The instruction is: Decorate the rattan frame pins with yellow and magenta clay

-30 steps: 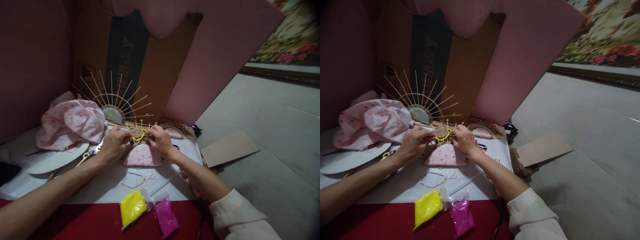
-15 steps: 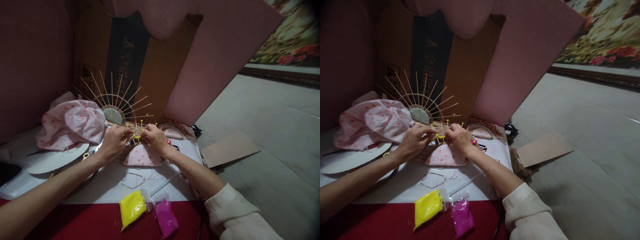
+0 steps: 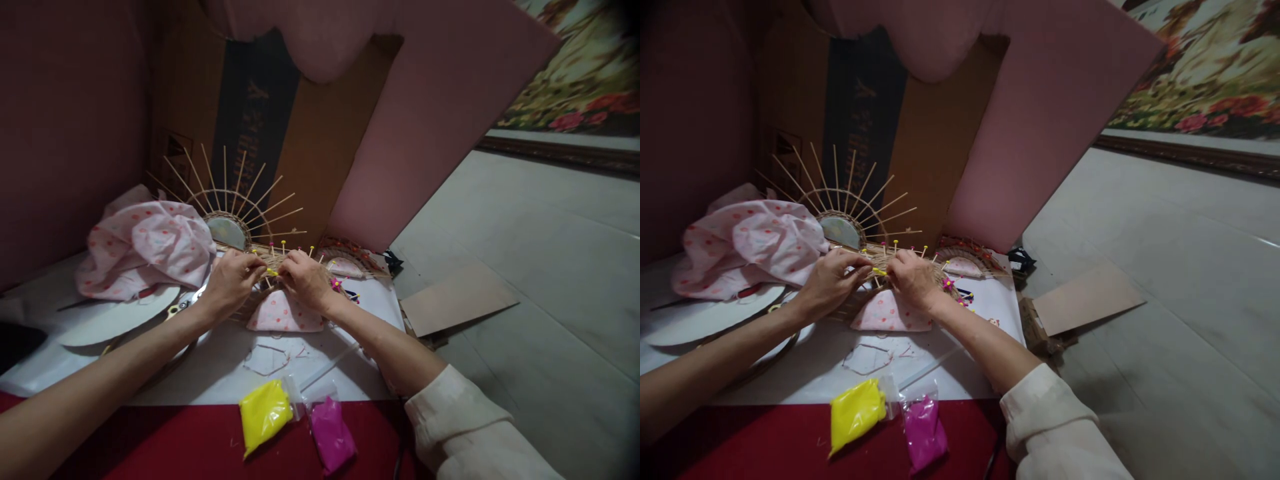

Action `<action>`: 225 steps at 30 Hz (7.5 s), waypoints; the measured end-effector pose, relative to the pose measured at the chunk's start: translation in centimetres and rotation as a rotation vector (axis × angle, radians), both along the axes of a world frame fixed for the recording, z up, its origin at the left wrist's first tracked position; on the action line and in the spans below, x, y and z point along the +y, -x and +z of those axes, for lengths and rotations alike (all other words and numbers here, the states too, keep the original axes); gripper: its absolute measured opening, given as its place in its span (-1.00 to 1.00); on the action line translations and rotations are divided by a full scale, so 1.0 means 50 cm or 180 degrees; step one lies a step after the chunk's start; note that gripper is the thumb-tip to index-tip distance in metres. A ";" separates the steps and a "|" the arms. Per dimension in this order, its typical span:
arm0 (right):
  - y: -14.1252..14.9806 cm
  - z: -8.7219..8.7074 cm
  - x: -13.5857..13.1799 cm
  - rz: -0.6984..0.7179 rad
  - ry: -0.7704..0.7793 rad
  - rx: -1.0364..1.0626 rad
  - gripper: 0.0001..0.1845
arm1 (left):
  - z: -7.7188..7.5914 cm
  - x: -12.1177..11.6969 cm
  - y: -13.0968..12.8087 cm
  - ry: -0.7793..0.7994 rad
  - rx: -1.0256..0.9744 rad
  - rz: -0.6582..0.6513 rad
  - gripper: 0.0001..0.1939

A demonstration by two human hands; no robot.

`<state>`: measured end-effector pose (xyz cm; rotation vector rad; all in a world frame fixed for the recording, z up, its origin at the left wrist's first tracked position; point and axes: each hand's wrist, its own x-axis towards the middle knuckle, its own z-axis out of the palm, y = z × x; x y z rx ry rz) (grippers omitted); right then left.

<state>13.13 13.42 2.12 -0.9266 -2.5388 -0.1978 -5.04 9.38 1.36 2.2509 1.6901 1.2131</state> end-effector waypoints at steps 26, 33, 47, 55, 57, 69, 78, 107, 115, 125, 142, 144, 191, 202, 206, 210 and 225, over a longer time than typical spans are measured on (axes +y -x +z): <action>0.022 0.012 -0.003 0.0144 0.0052 0.0157 -0.89 | -0.002 0.009 0.004 0.0058 0.0102 -0.0092 -0.82; 0.027 0.014 -0.004 0.0195 -0.0003 0.0131 -0.90 | -0.004 0.014 0.009 0.0182 0.0420 -0.0159 -0.77; 0.015 0.010 0.005 0.0098 0.0066 0.0142 -0.93 | 0.003 0.026 0.000 0.0417 0.0231 -0.0314 -0.85; 0.017 0.011 0.002 0.0120 0.0129 0.0196 -0.93 | -0.007 0.032 0.000 0.0085 0.0624 -0.0291 -0.70; 0.017 0.010 0.003 0.0124 0.0106 0.0196 -0.94 | -0.009 0.032 0.002 0.0050 0.0687 -0.0225 -0.70; 0.019 0.013 0.002 0.0043 0.0079 0.0109 -0.95 | -0.011 0.039 0.001 0.0140 0.0604 -0.0172 -0.75; 0.021 0.016 -0.001 -0.0008 0.0082 0.0032 -0.94 | -0.013 0.041 0.003 -0.0006 0.0450 -0.0154 -0.80; -0.026 0.012 0.011 0.0037 0.0036 0.0174 -0.88 | -0.004 0.024 0.002 -0.0146 0.0599 0.0260 -0.85; -0.002 0.002 0.011 -0.0053 -0.0050 0.0155 -0.87 | -0.005 0.022 0.008 -0.0128 0.0579 0.0199 -0.84; -0.001 0.003 0.008 -0.0046 -0.0023 0.0192 -0.93 | -0.015 0.029 0.015 -0.0167 0.0563 0.0168 -0.83; 0.011 0.004 0.007 -0.0020 -0.0071 0.0151 -0.88 | -0.013 0.024 0.014 -0.0207 0.0509 0.0175 -0.87; 0.017 0.003 0.008 -0.0041 -0.0051 0.0119 -0.86 | -0.013 0.023 0.014 -0.0221 0.0489 0.0147 -0.89; -0.328 -0.043 -0.273 -0.2540 0.2002 0.3296 -0.67 | -0.019 0.009 -0.003 -0.0098 0.0789 -0.0657 -0.86; -0.136 0.045 -0.188 -0.0913 0.3465 0.3293 -0.67 | -0.022 -0.010 -0.008 -0.0102 0.1019 -0.0663 -0.79; -0.089 0.057 -0.147 -0.0860 0.3539 0.2826 -0.60 | -0.019 -0.017 -0.009 -0.0107 0.1054 -0.0693 -0.79; -0.066 0.055 -0.117 -0.0848 0.3584 0.2543 -0.59 | -0.019 -0.018 -0.009 -0.0163 0.1005 -0.0753 -0.78; -0.047 0.035 -0.084 -0.0831 0.3568 0.1937 -0.64 | -0.020 -0.025 -0.009 -0.0086 0.0962 -0.0778 -0.81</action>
